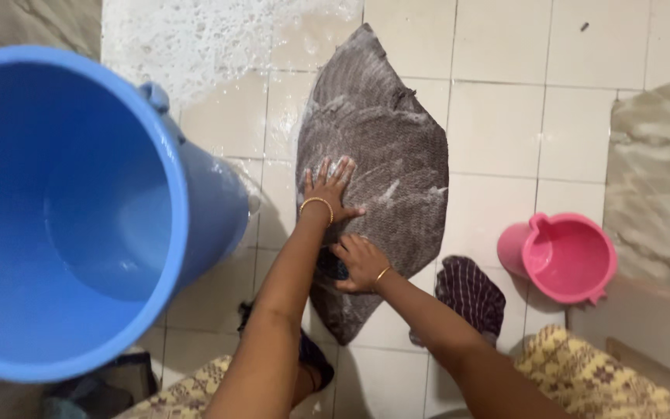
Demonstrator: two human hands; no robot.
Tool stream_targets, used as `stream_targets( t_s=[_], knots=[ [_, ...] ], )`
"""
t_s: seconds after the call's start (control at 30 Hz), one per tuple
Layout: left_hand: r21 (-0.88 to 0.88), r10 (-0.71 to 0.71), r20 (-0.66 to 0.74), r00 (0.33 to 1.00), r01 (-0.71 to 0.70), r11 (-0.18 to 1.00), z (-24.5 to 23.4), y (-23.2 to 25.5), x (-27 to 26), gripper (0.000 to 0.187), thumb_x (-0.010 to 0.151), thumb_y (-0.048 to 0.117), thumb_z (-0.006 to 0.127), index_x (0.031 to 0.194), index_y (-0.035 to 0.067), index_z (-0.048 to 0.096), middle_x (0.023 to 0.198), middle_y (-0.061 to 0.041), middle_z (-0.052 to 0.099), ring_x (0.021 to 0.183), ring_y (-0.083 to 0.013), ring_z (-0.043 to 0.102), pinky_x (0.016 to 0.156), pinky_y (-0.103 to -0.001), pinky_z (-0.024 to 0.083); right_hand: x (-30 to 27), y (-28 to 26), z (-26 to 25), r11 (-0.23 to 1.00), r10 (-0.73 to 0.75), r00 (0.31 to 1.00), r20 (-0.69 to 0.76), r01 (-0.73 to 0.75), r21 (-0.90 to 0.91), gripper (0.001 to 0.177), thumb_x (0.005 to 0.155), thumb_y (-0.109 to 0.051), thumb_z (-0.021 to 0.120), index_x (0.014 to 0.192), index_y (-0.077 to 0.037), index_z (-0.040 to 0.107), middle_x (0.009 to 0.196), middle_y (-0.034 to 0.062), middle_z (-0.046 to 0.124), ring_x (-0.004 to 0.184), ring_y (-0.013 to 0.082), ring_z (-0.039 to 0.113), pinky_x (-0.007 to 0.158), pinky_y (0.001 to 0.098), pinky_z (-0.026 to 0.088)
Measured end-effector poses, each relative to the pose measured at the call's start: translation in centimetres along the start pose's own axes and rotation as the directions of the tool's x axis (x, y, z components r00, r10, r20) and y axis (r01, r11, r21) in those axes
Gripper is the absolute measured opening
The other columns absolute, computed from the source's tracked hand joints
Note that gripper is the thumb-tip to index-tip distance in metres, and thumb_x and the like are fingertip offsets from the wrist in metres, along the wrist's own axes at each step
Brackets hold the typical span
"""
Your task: The person washes a door mat on the floor, scrubbing it with a brush and pouring water from a pink container.
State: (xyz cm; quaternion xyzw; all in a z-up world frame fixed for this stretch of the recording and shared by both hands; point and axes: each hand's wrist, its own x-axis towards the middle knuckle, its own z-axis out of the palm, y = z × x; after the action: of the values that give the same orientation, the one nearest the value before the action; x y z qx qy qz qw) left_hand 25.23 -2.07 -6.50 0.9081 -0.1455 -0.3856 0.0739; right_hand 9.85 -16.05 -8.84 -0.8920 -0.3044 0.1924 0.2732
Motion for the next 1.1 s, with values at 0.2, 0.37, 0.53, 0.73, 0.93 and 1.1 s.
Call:
stream_targets(
  t_s=[0.2, 0.37, 0.53, 0.73, 0.93, 1.1],
  knots=[
    [0.022, 0.090, -0.022, 0.996, -0.090, 0.996, -1.3, -2.8, 4.1, 0.122, 0.072, 0.084, 0.062, 0.163, 0.033, -0.002, 0.172, 0.009, -0.006, 0.157, -0.0281, -0.012, 0.123, -0.061, -0.007, 3.8, 0.5, -1.4, 1.000, 0.004, 0.994, -0.113, -0.004, -0.005, 0.081, 0.070, -0.057, 0.078, 0.131, -0.009, 0.053, 0.123, 0.0200, 0.051, 0.115, 0.0407, 0.049, 0.099, 0.0540, 0.043],
    [-0.037, 0.147, -0.195, 0.970, -0.157, 0.987, 2.4, -3.0, 4.3, 0.121, 0.076, 0.073, 0.072, 0.164, 0.026, 0.004, 0.172, 0.002, -0.001, 0.157, -0.0301, -0.009, 0.123, -0.062, -0.006, -1.9, 0.8, -3.9, 0.975, -0.216, 0.937, 0.273, 0.219, 0.020, 0.068, 0.087, -0.052, 0.070, 0.143, -0.019, 0.052, 0.135, 0.0264, 0.049, 0.112, 0.0393, 0.051, 0.092, 0.0534, 0.044],
    [-0.188, -0.032, -0.065, 0.997, 0.020, 0.982, 2.3, 0.9, -2.8, 0.137, 0.069, 0.055, 0.088, 0.162, 0.008, -0.001, 0.168, -0.023, -0.009, 0.153, -0.0422, -0.015, 0.120, -0.063, -0.004, -2.0, 9.5, -10.9, 0.994, -0.078, 0.990, 0.120, 0.068, 0.086, 0.074, 0.086, -0.055, 0.072, 0.146, -0.020, 0.047, 0.138, 0.0231, 0.052, 0.120, 0.0344, 0.055, 0.104, 0.0517, 0.047],
    [-0.069, -0.018, 0.294, 0.956, 0.040, 0.997, 0.1, 1.1, -3.5, 0.166, 0.051, 0.063, 0.095, 0.161, 0.015, -0.020, 0.168, -0.020, -0.023, 0.152, -0.0427, -0.024, 0.120, -0.066, -0.010, 0.7, 13.2, -11.7, 0.960, -0.099, 0.883, 0.459, 0.206, -0.191, 0.092, 0.073, -0.051, 0.080, 0.153, -0.025, 0.043, 0.148, 0.0274, 0.043, 0.129, 0.0434, 0.047, 0.101, 0.0594, 0.045],
    [-0.075, 0.000, 0.191, 0.982, 0.014, 0.997, 1.9, 1.2, -4.2, 0.167, 0.047, 0.066, 0.094, 0.160, 0.016, -0.019, 0.168, -0.018, -0.024, 0.152, -0.0400, -0.026, 0.120, -0.065, -0.011, 6.1, 25.6, -18.5, 0.770, 0.632, 0.775, 0.013, -0.626, -0.122, 0.079, 0.087, -0.040, 0.072, 0.159, -0.023, 0.043, 0.132, 0.0331, 0.047, 0.102, 0.0429, 0.058, 0.089, 0.0523, 0.054],
    [-0.047, -0.001, 0.186, 0.982, 0.010, 0.999, 1.4, 1.4, -5.4, 0.170, 0.044, 0.066, 0.095, 0.161, 0.015, -0.018, 0.168, -0.019, -0.024, 0.153, -0.0414, -0.026, 0.120, -0.065, -0.011, 3.1, 16.3, -11.1, 0.892, 0.246, 0.960, -0.133, -0.278, -0.356, 0.095, 0.065, -0.053, 0.076, 0.151, -0.035, 0.040, 0.151, 0.0212, 0.035, 0.133, 0.0384, 0.041, 0.109, 0.0523, 0.042]
  ],
)
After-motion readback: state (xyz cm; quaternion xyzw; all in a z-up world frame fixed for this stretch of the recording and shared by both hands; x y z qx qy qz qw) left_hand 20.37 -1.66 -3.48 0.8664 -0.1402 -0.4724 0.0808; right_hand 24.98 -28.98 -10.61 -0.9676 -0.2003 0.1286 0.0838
